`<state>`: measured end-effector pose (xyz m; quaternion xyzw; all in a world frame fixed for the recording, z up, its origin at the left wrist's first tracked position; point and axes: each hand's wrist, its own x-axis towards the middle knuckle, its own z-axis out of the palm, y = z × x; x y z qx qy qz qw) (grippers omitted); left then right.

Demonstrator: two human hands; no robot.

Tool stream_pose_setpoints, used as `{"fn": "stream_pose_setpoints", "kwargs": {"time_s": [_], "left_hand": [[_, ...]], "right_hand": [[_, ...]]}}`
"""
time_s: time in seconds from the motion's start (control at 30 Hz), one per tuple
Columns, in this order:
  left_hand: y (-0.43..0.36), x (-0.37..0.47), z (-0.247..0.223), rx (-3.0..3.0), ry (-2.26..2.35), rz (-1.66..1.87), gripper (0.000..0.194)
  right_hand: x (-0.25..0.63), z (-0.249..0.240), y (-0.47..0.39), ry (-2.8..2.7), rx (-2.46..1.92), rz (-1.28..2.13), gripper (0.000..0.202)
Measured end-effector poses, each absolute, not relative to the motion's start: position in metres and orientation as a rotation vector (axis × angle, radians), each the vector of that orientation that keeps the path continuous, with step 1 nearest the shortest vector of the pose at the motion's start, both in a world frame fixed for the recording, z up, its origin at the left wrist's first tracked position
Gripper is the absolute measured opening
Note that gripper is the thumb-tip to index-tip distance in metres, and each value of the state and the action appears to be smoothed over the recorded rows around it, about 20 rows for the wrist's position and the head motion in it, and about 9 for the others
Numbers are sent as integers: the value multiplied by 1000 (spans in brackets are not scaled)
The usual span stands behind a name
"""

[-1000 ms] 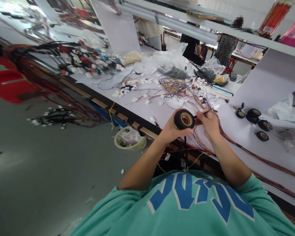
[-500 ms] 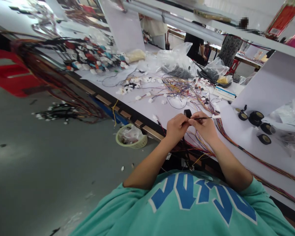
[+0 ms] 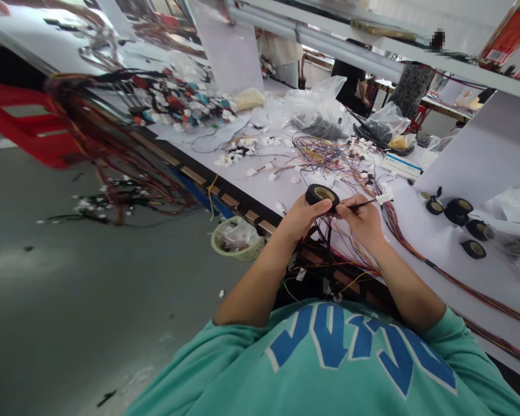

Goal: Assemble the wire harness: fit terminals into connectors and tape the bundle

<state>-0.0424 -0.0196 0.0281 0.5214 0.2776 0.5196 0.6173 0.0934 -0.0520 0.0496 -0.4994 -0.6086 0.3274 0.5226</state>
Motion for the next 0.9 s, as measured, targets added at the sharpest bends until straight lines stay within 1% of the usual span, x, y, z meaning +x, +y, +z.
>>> {"fn": "stream_pose_setpoints", "kwargs": {"time_s": [0.1, 0.17, 0.23, 0.27, 0.33, 0.47, 0.53, 0.73, 0.87, 0.9], "left_hand": [[-29, -41, 22, 1314, 743, 1362, 51], [-39, -41, 14, 1519, 818, 1482, 61], [-47, -42, 7, 1800, 777, 1455, 71], [-50, -42, 4, 1917, 725, 1406, 72], [-50, -42, 2, 2008, 684, 1353, 63], [-40, -35, 4, 1885, 967, 1493, 23], [-36, -30, 6, 1924, 1049, 1467, 12], [-38, -22, 7, 2051, 1301, 1486, 15], [-36, -23, 5, 1754, 1216, 1462, 13], [-34, -25, 5, 1616, 1170, 1440, 20]], "right_hand": [[93, 45, -44, -1216, -1244, 922, 26], [97, 43, -37, -1104, -1285, 922, 26], [101, 45, -33, -1168, -1336, 856, 25], [103, 48, -32, -1260, -1358, 817, 24], [105, 55, -34, -1468, -1352, 750, 22], [103, 68, -43, -1650, -1245, 631, 19], [102, 69, -45, -1652, -1297, 554, 19], [99, 61, -49, -1781, -1503, 534, 9], [98, 58, -49, -1777, -1608, 372, 8], [99, 58, -49, -1780, -1616, 330, 9]]}}
